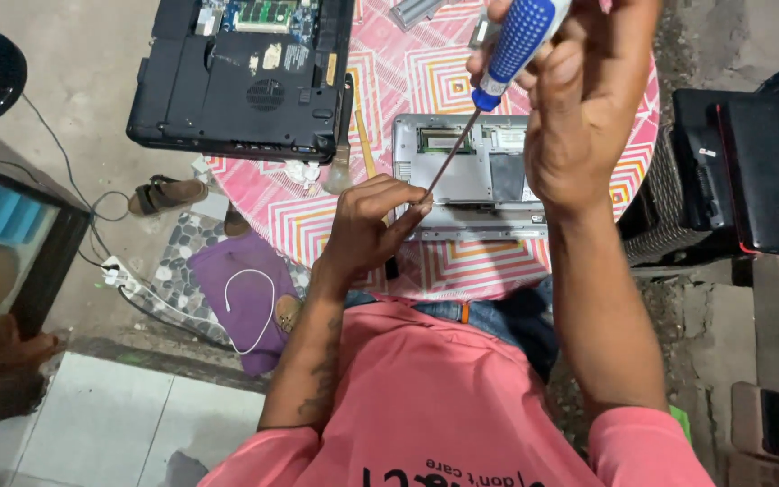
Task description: The person uses a screwdriver to remove screws from the back panel of a disassembled laptop. They then lift the panel to detach it from the main body, revealing the internal components.
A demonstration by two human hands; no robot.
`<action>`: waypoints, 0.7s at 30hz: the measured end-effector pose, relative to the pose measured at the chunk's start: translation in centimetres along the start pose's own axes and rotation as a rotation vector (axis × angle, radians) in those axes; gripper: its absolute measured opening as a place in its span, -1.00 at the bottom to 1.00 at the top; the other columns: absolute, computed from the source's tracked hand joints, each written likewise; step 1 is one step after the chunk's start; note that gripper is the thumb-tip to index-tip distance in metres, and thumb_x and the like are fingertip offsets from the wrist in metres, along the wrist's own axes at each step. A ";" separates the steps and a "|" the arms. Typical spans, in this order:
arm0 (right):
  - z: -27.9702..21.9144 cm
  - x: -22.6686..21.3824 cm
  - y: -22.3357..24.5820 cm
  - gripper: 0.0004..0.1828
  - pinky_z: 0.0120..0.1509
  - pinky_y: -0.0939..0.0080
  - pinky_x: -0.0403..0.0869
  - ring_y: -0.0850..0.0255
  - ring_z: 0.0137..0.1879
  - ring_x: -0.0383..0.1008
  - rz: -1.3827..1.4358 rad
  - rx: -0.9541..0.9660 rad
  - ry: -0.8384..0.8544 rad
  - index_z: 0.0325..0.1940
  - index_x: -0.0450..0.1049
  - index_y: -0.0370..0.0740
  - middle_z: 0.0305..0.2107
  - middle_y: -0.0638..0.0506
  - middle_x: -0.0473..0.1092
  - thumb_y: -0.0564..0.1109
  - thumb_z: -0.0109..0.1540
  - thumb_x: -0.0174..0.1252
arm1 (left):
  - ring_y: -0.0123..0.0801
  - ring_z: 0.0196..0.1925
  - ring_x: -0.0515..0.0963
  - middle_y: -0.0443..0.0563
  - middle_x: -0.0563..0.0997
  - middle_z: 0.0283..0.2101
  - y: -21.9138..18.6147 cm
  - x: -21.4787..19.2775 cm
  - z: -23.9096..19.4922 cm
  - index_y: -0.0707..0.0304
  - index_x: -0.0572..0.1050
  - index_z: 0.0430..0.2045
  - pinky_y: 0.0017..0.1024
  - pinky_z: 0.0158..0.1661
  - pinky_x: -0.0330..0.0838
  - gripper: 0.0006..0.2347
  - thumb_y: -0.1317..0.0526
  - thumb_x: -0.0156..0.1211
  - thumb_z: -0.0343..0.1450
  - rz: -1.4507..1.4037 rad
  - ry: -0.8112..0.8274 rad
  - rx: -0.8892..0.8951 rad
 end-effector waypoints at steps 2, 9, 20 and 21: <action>0.1 -1.1 1.8 -0.49 0.11 -0.09 0.66 0.01 0.15 0.44 -0.119 -0.126 -0.092 0.34 0.08 -0.08 0.08 -0.25 0.30 0.09 0.44 0.13 | -0.11 -0.39 0.56 0.14 0.63 -0.39 0.0 0.2 0.4 0.45 0.52 -0.40 -0.27 -0.29 0.38 -0.79 0.23 0.05 0.53 0.017 0.009 0.023; -0.6 0.7 0.1 -0.45 0.08 0.00 0.56 -0.18 -0.09 0.54 0.193 0.114 0.242 0.35 0.16 -0.26 -0.04 -0.48 0.39 0.15 0.44 0.01 | -0.06 -0.21 0.66 0.20 0.66 -0.19 0.0 0.3 0.0 0.46 0.54 -0.25 -0.25 -0.14 0.48 -0.87 0.32 0.11 0.50 -0.089 0.017 0.011; -0.7 -0.2 0.9 -0.53 -0.03 0.01 0.61 -0.02 -0.12 0.44 0.057 -0.041 -0.037 0.11 0.14 -0.14 -0.23 -0.30 0.31 0.13 0.37 0.17 | -0.11 -0.39 0.63 0.17 0.64 -0.42 -1.4 -0.2 0.7 0.45 0.53 -0.47 -0.30 -0.33 0.45 -0.84 0.29 0.17 0.48 0.107 -0.091 0.095; -0.6 0.5 0.3 -0.39 0.04 0.01 0.55 -0.09 -0.08 0.47 0.084 0.065 0.060 0.23 0.12 -0.34 -0.20 -0.39 0.36 0.22 0.39 0.01 | -0.12 -0.42 0.60 0.14 0.61 -0.45 -1.4 -0.3 0.7 0.44 0.52 -0.49 -0.30 -0.34 0.42 -0.84 0.30 0.19 0.47 0.103 -0.094 0.095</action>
Point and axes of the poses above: each hand's wrist, its own z-axis towards the middle knuckle, its own x-axis out of the palm, y = z × x, the point moved 10 cm from there along z, towards the middle knuckle
